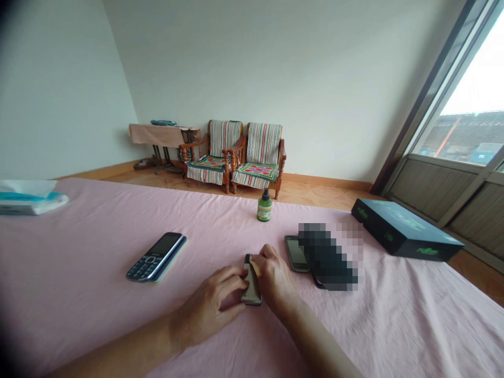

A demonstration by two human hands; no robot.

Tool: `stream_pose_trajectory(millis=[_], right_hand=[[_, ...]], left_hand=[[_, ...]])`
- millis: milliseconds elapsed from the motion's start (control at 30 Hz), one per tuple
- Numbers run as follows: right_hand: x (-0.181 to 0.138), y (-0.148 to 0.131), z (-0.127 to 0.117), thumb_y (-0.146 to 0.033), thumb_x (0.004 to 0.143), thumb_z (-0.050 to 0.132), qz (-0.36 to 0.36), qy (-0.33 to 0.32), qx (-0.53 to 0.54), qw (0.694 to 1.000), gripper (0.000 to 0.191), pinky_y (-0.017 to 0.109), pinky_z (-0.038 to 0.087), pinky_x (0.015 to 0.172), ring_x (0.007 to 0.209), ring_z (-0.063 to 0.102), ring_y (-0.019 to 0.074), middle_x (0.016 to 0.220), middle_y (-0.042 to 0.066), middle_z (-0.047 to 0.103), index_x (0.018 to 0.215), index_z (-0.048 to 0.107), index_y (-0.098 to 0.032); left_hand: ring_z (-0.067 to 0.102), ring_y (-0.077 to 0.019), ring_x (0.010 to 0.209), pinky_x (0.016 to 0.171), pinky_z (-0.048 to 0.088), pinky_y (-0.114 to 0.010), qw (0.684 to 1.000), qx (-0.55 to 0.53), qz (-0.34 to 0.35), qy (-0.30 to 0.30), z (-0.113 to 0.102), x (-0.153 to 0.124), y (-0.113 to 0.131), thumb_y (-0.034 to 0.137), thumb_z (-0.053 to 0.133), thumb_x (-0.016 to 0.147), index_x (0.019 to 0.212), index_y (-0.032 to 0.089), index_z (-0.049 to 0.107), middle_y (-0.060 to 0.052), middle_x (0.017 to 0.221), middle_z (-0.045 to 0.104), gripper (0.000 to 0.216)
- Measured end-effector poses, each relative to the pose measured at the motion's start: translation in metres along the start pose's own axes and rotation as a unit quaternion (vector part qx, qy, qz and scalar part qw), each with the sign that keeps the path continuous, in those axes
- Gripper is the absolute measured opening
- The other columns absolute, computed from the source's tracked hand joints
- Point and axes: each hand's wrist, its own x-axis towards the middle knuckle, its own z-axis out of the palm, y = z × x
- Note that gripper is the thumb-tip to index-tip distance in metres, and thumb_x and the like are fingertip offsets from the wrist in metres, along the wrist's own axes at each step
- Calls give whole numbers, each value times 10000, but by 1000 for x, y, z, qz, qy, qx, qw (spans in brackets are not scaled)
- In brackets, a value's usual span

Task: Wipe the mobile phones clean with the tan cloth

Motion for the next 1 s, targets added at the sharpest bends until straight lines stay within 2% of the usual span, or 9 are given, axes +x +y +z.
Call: stream_pose_trajectory(millis=[200, 433, 700, 833, 1000], right_hand=[[2, 1, 1, -51, 805, 557, -2, 6, -3, 1000, 167, 229, 378, 651, 743, 520, 141, 825, 19, 509, 817, 660, -182], [3, 5, -4, -62, 859, 511, -26, 10, -14, 1000, 216, 234, 394, 668, 747, 517, 145, 821, 27, 521, 819, 681, -190], [7, 4, -4, -31, 814, 559, -60, 3, -40, 997, 270, 258, 394, 716, 790, 521, 163, 845, 29, 564, 948, 694, -222], [5, 5, -7, -34, 815, 572, -71, -5, -35, 997, 259, 257, 397, 736, 812, 521, 163, 864, 30, 575, 932, 698, -228], [1, 1, -11, -67, 828, 589, -82, -27, -30, 996, 183, 240, 390, 688, 800, 516, 156, 854, 25, 564, 873, 687, -214]], left_hand=[[550, -227, 1043, 945, 450, -349, 1000, 3, -2, 0, 0, 1, -1, 79, 670, 734, 982, 169, 619, -64, 1090, 585, 269], [555, -228, 1033, 942, 453, -359, 1000, 4, -1, 4, 1, 0, -2, 91, 677, 734, 991, 173, 619, -68, 1097, 586, 276], [548, -225, 1058, 958, 445, -358, 1000, -4, 2, 8, 3, 0, -4, 84, 666, 734, 986, 185, 612, -64, 1117, 581, 277], [542, -228, 1061, 959, 443, -361, 1000, -4, 2, 6, 3, -1, -4, 97, 662, 741, 992, 193, 610, -62, 1117, 579, 273], [548, -220, 1045, 949, 446, -348, 1000, -6, 7, 6, 2, 0, -2, 75, 653, 736, 989, 192, 606, -49, 1094, 589, 283]])
